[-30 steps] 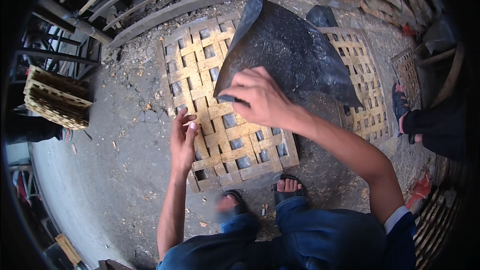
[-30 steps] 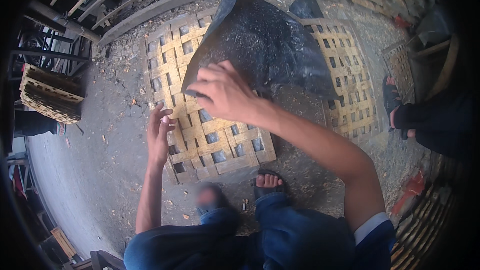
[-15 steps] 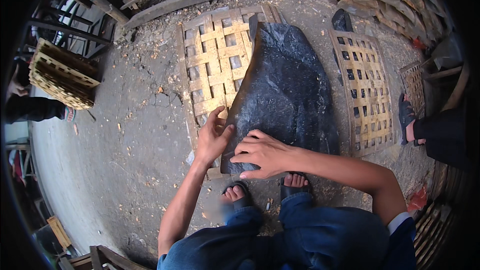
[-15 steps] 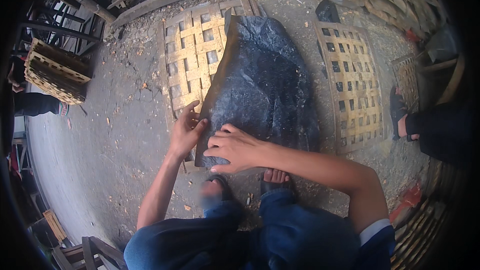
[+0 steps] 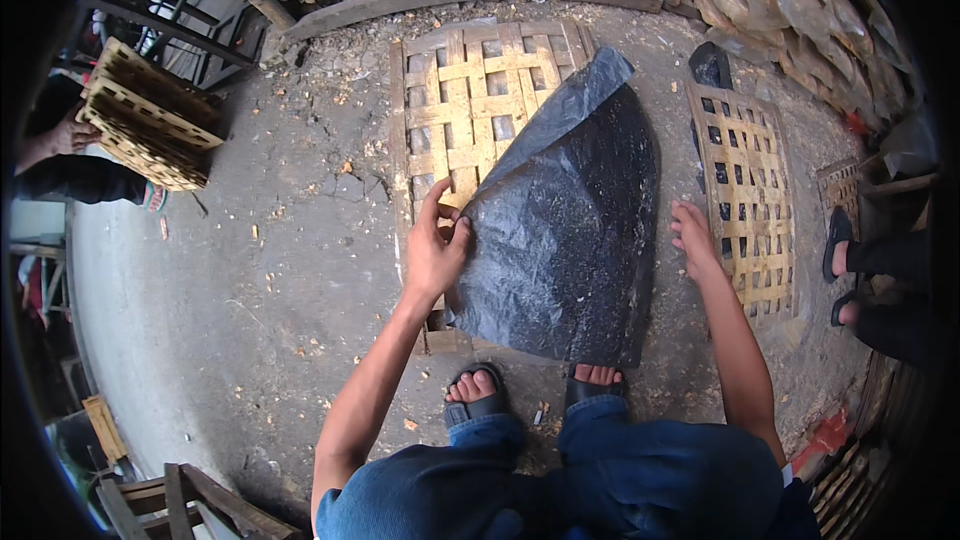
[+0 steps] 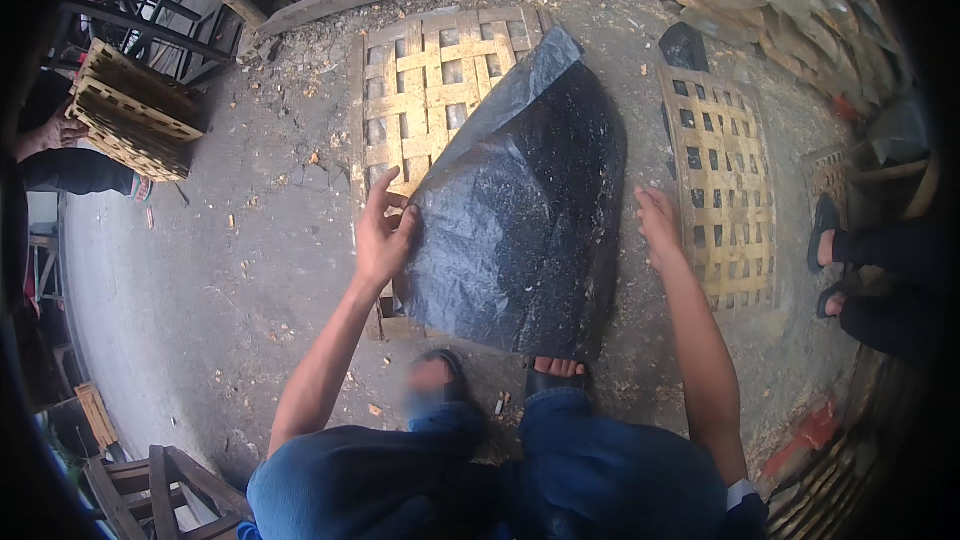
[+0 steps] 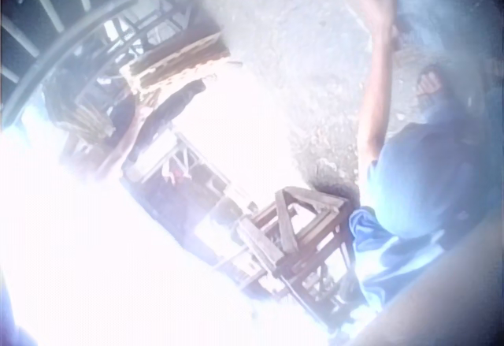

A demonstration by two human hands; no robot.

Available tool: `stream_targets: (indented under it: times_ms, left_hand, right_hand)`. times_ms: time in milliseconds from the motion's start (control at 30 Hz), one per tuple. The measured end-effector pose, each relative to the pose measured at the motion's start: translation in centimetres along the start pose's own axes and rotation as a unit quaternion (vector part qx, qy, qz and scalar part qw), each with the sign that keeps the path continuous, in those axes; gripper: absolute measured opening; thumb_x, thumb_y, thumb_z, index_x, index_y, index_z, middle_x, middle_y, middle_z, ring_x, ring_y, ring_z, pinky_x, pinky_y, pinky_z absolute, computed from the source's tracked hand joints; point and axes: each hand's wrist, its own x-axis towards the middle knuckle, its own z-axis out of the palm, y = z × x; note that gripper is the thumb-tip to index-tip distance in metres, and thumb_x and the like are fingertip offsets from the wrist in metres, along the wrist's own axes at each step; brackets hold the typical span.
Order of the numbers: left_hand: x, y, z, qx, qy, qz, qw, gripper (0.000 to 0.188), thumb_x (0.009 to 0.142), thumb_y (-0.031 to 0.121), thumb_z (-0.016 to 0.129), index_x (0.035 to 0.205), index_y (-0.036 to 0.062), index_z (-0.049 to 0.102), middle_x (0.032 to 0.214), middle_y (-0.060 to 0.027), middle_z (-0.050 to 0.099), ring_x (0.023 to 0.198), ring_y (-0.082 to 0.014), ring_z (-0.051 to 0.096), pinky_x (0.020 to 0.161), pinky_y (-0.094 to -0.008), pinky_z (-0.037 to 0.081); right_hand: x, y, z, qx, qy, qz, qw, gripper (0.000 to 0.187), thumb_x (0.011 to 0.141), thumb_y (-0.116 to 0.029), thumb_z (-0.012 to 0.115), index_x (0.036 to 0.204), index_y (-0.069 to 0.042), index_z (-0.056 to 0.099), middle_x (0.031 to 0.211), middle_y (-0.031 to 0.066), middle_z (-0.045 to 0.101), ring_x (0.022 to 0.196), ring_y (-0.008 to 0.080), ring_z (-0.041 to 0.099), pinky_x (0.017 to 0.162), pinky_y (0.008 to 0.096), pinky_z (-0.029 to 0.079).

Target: The person sits on the floor and handles a rectangular wooden lattice frame. They place a black plastic sheet over the lattice, smooth it, and then place another lattice frame on top. The person repeatedly lifts and adjusts the frames and the sheet.

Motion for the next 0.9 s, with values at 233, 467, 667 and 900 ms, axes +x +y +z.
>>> stream_targets:
  times_ms: [233, 467, 667, 900]
  left_hand:
    - [-0.2, -2.0, -3.1, 0.084, 0.106, 0.06, 0.989, 0.06, 0.092, 0.0, 0.062, 0.148, 0.0109, 0.045, 0.087, -0.0068, 0.063, 0.074, -0.0148, 0.061, 0.068, -0.0304, 0.052]
    - [-1.0, -1.5, -3.3, 0.096, 0.144, 0.025, 0.985, 0.056, 0.092, 0.002, 0.063, 0.146, 0.0106, 0.048, 0.087, -0.0082, 0.066, 0.081, -0.0178, 0.063, 0.078, -0.0341, 0.052]
    - [-0.6, -3.2, -4.7, 0.081, 0.179, 0.028, 0.98, 0.056, 0.092, 0.004, 0.063, 0.146, 0.0136, 0.049, 0.089, -0.0066, 0.066, 0.083, -0.0166, 0.063, 0.082, -0.0349, 0.051]
    - [-0.9, -2.6, -5.0, -0.008, 0.168, 0.002, 0.986, 0.056, 0.094, 0.001, 0.062, 0.147, 0.0124, 0.047, 0.084, -0.0007, 0.058, 0.07, -0.0064, 0.054, 0.063, -0.0244, 0.047]
  right_hand:
    - [-4.1, 1.2, 3.9, 0.095, -0.129, -0.029, 0.987, 0.056, 0.103, -0.045, 0.05, 0.135, 0.001, 0.056, 0.128, 0.0132, 0.062, 0.112, 0.0209, 0.061, 0.098, 0.0355, 0.047]
    - [-2.1, -0.6, 3.7, 0.238, -0.069, 0.042, 0.968, 0.076, 0.103, -0.061, 0.041, 0.144, 0.003, 0.045, 0.129, 0.0146, 0.061, 0.117, 0.0262, 0.059, 0.102, 0.0391, 0.045]
    - [-5.0, -3.2, 3.7, 0.194, -0.18, -0.064, 0.962, 0.039, 0.098, -0.024, 0.066, 0.131, -0.009, 0.054, 0.109, -0.0006, 0.065, 0.092, 0.0101, 0.06, 0.075, 0.0282, 0.046]
    - [1.3, -10.4, 5.6, 0.088, -0.096, -0.239, 0.962, 0.045, 0.096, -0.014, 0.068, 0.135, -0.001, 0.05, 0.107, 0.0033, 0.067, 0.094, 0.0091, 0.061, 0.076, 0.0264, 0.048]
